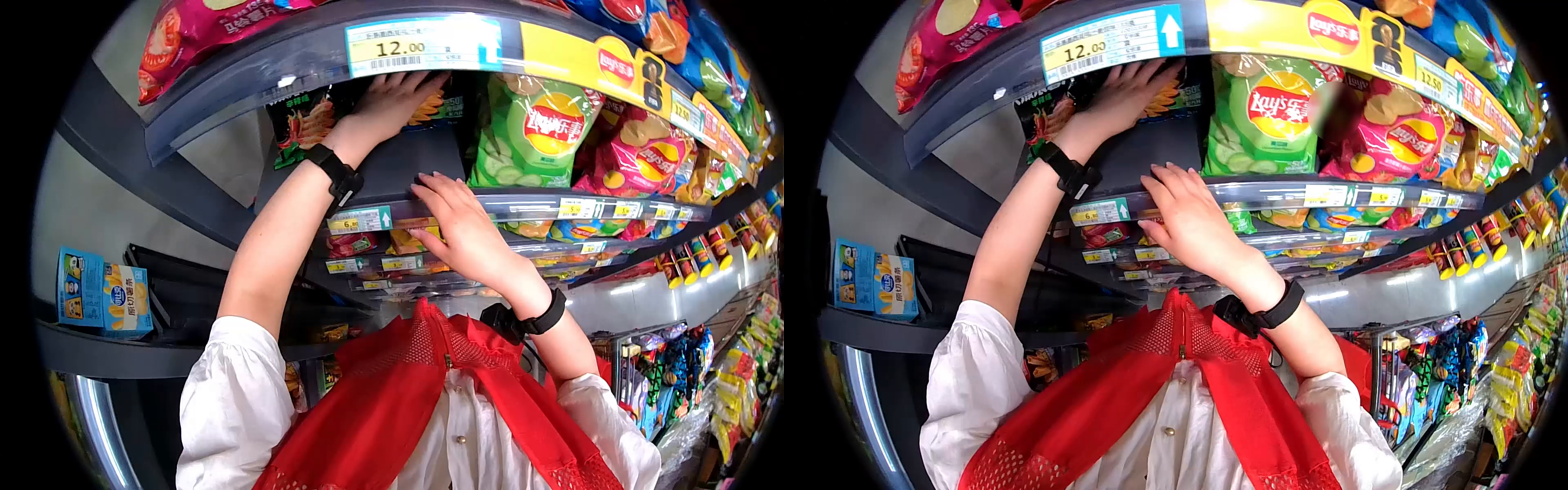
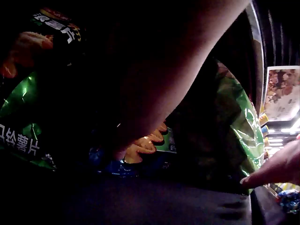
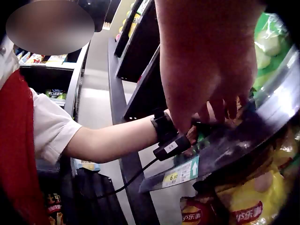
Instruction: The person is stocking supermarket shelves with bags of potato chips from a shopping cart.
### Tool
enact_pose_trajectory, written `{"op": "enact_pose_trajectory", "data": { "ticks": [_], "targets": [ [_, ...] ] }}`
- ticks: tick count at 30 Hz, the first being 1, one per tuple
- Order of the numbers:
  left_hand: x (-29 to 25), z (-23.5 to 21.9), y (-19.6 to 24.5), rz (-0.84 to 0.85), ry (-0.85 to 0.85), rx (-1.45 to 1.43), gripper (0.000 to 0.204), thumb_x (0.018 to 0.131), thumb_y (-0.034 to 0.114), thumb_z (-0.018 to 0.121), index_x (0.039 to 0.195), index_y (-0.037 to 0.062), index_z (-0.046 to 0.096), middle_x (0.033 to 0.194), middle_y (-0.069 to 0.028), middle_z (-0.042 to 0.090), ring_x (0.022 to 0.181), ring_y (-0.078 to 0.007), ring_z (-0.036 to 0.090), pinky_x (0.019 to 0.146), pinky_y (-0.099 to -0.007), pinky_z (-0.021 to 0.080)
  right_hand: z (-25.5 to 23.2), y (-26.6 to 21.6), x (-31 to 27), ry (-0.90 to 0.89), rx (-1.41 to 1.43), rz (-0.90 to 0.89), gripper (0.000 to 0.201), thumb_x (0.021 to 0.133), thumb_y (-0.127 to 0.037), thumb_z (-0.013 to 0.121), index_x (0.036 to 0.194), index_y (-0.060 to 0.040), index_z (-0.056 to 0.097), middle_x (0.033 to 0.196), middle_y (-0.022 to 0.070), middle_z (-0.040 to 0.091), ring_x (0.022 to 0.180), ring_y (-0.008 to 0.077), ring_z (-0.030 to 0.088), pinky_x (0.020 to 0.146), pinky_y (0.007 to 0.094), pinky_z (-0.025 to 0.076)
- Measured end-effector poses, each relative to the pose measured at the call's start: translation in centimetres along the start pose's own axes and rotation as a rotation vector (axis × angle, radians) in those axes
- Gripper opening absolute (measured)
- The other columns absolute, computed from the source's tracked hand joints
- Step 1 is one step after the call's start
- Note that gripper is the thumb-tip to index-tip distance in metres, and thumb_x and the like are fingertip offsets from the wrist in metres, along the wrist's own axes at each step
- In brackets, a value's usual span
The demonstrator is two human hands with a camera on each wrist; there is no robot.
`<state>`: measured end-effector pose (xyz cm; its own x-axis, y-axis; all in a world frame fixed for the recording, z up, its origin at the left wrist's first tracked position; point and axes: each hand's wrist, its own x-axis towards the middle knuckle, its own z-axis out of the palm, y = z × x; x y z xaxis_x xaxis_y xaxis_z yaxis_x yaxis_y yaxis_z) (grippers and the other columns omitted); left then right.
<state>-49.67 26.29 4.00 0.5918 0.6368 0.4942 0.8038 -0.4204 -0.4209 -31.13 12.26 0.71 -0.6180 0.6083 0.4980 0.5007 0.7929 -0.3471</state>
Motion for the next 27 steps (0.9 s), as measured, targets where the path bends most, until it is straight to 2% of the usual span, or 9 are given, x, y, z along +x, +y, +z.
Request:
{"op": "enact_pose_trajectory", "data": {
  "ticks": [5,7,9,11,17,18,22,24,27],
  "targets": [
    [-0.3,-1.8,0.6,0.019,0.006,0.041,0.088,0.062,0.009,0.071,0.136,0.0147,0.024,0.138,-0.0102,0.025,0.129,-0.0289,0.02,0.106,-0.0429,0.017,-0.6,0.4,-2.6,0.071,0.047,-0.004,0.048,0.074,-0.017,0.062,0.116,0.0006,0.045,0.123,0.0206,0.042,0.116,0.0362,0.038,0.099,0.0444,0.03],
    [-0.5,-3.8,2.5,-0.041,0.047,-0.184,0.083,0.064,0.009,0.07,0.135,0.0115,0.025,0.138,-0.0118,0.024,0.13,-0.0303,0.019,0.106,-0.044,0.016,-1.1,1.3,-4.5,0.1,0.059,0.016,0.049,0.073,-0.016,0.062,0.116,0.0007,0.044,0.123,0.0205,0.042,0.116,0.0366,0.038,0.098,0.0435,0.031],
    [-0.9,-5.7,4.9,-0.028,0.004,-0.246,0.078,0.067,0.009,0.067,0.133,0.0076,0.027,0.14,-0.013,0.021,0.13,-0.0318,0.017,0.106,-0.0446,0.016,-1.8,1.8,-6.8,0.157,0.108,0.066,0.055,0.07,-0.013,0.064,0.118,0.0023,0.042,0.12,0.0207,0.045,0.114,0.0355,0.041,0.097,0.0415,0.032],
    [-1.7,-8.7,8.1,0.034,-0.106,-0.339,0.071,0.07,0.009,0.065,0.132,0.005,0.029,0.141,-0.0135,0.019,0.13,-0.0326,0.016,0.106,-0.0442,0.016,-3.3,2.3,-9.4,0.154,0.108,0.124,0.057,0.073,-0.011,0.062,0.122,0.0021,0.037,0.121,0.0211,0.043,0.114,0.0355,0.041,0.097,0.0396,0.034],
    [-5.1,-12.7,17.3,0.154,-0.377,-0.393,0.062,0.076,0.005,0.058,0.131,0.002,0.029,0.143,-0.0115,0.016,0.131,-0.0319,0.014,0.106,-0.0423,0.015,-7.4,4.2,-18.9,0.292,0.044,0.363,0.059,0.075,-0.014,0.062,0.123,0.0049,0.034,0.116,0.0228,0.047,0.109,0.0348,0.046,0.093,0.0379,0.037],
    [-5.4,-13.1,18.7,0.197,-0.367,-0.404,0.062,0.076,0.005,0.058,0.131,0.002,0.029,0.143,-0.0115,0.016,0.131,-0.0319,0.014,0.106,-0.0423,0.015,-8.4,3.9,-21.0,0.311,0.044,0.44,0.059,0.075,-0.014,0.062,0.123,0.0047,0.034,0.116,0.023,0.047,0.108,0.0351,0.046,0.092,0.038,0.038],
    [-6.9,-12.6,24.3,0.22,-0.542,-0.615,0.062,0.076,0.008,0.06,0.13,-0.0008,0.03,0.142,-0.0125,0.016,0.131,-0.0336,0.011,0.106,-0.0431,0.017,-11.5,2.5,-31.9,0.377,0.015,0.704,0.057,0.076,-0.015,0.061,0.123,0.005,0.035,0.115,0.0241,0.048,0.108,0.036,0.046,0.091,0.0385,0.039],
    [-7.4,-11.8,27.2,0.298,-0.625,-0.66,0.064,0.074,0.008,0.062,0.129,-0.0005,0.03,0.142,-0.0132,0.017,0.131,-0.0333,0.012,0.105,-0.0422,0.019,-13.3,0.5,-38.1,0.418,-0.002,0.885,0.056,0.076,-0.015,0.06,0.121,0.0057,0.036,0.115,0.0252,0.048,0.107,0.0364,0.047,0.09,0.0388,0.039],
    [-6.6,-11.1,32.5,0.407,-0.649,-0.745,0.062,0.074,0.01,0.063,0.128,-0.0003,0.033,0.141,-0.014,0.019,0.131,-0.0332,0.013,0.105,-0.0417,0.019,-17.2,-3.5,-45.1,0.493,-0.093,1.083,0.054,0.077,-0.016,0.059,0.121,0.0056,0.036,0.115,0.0249,0.046,0.108,0.0362,0.046,0.091,0.0382,0.038]
  ]
}}
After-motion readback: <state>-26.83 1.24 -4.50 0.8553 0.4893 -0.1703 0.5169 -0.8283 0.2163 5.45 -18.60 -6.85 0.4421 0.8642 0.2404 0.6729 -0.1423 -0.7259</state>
